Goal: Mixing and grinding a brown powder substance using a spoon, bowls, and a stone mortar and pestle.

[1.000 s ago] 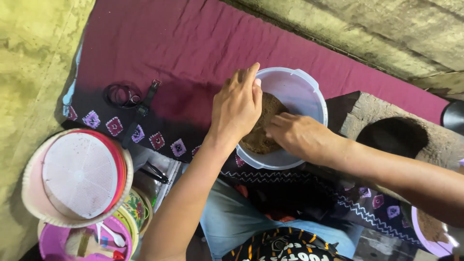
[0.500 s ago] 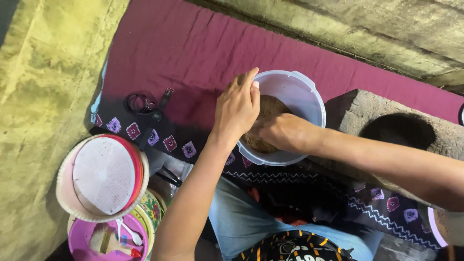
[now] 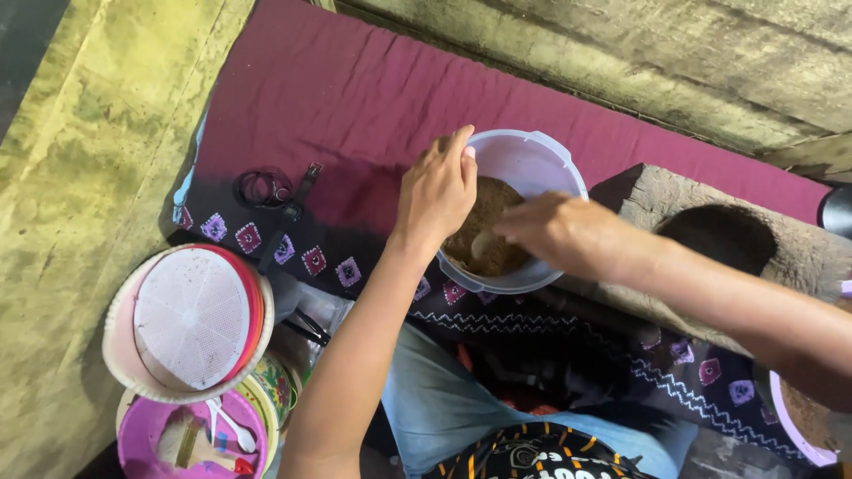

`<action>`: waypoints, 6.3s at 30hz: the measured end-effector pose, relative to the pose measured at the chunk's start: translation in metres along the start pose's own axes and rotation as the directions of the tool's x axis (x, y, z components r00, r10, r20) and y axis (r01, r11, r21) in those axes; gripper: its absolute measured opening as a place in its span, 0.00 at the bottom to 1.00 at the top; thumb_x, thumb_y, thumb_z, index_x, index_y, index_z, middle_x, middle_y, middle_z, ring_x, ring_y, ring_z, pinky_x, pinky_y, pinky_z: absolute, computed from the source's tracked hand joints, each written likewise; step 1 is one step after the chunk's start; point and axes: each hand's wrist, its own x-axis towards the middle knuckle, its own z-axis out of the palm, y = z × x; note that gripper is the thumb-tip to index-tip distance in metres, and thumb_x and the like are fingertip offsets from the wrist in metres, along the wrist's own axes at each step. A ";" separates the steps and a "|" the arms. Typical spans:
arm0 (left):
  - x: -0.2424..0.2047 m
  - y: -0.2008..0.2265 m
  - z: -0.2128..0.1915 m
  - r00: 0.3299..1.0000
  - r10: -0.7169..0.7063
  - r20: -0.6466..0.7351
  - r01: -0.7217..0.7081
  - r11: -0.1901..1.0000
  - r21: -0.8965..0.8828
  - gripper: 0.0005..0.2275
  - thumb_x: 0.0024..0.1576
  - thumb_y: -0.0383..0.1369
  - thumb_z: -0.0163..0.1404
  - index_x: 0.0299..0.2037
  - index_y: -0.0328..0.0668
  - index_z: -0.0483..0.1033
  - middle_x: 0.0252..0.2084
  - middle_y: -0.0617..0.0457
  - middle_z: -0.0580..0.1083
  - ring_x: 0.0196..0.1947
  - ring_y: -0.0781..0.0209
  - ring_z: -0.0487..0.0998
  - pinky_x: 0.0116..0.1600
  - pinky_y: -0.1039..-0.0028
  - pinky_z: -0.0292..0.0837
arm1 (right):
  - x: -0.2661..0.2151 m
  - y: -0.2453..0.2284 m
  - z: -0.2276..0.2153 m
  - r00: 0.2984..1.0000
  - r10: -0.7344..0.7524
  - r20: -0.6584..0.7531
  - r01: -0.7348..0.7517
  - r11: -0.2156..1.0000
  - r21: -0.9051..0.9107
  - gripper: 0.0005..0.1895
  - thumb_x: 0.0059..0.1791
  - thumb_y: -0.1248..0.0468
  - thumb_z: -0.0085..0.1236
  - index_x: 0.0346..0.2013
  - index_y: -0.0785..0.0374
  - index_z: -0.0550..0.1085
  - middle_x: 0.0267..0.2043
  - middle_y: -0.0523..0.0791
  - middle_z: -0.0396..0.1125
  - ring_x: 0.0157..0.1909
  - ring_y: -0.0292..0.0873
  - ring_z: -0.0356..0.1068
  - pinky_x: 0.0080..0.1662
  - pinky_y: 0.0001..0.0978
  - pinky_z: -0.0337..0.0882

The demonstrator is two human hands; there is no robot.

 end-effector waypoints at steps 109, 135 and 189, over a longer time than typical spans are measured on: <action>-0.050 0.115 -0.016 0.995 0.096 0.011 -0.090 0.964 -0.249 0.16 0.66 0.38 0.42 0.60 0.46 0.75 0.55 0.46 0.78 0.55 0.46 0.79 0.59 0.60 0.75 | -0.141 -0.096 -0.078 0.427 0.657 -0.621 -0.578 0.727 0.371 0.11 0.54 0.67 0.56 0.48 0.52 0.82 0.40 0.44 0.77 0.49 0.50 0.76 0.52 0.40 0.72; -0.060 0.038 -0.047 0.991 -0.029 -0.127 -0.032 0.893 -0.450 0.17 0.65 0.34 0.42 0.61 0.38 0.73 0.54 0.34 0.77 0.56 0.39 0.78 0.58 0.57 0.77 | 0.042 -0.015 0.036 0.654 0.752 -0.082 -0.733 0.657 0.177 0.12 0.49 0.64 0.55 0.39 0.70 0.81 0.35 0.64 0.74 0.44 0.74 0.72 0.40 0.63 0.73; -0.023 0.238 0.204 0.920 -0.004 0.393 0.052 0.992 -0.112 0.32 0.65 0.53 0.25 0.56 0.39 0.78 0.54 0.36 0.77 0.61 0.38 0.74 0.67 0.51 0.65 | -0.317 -0.078 -0.020 0.626 0.360 -0.692 -0.644 0.739 -0.198 0.12 0.49 0.68 0.58 0.46 0.52 0.81 0.49 0.39 0.78 0.58 0.43 0.74 0.54 0.39 0.71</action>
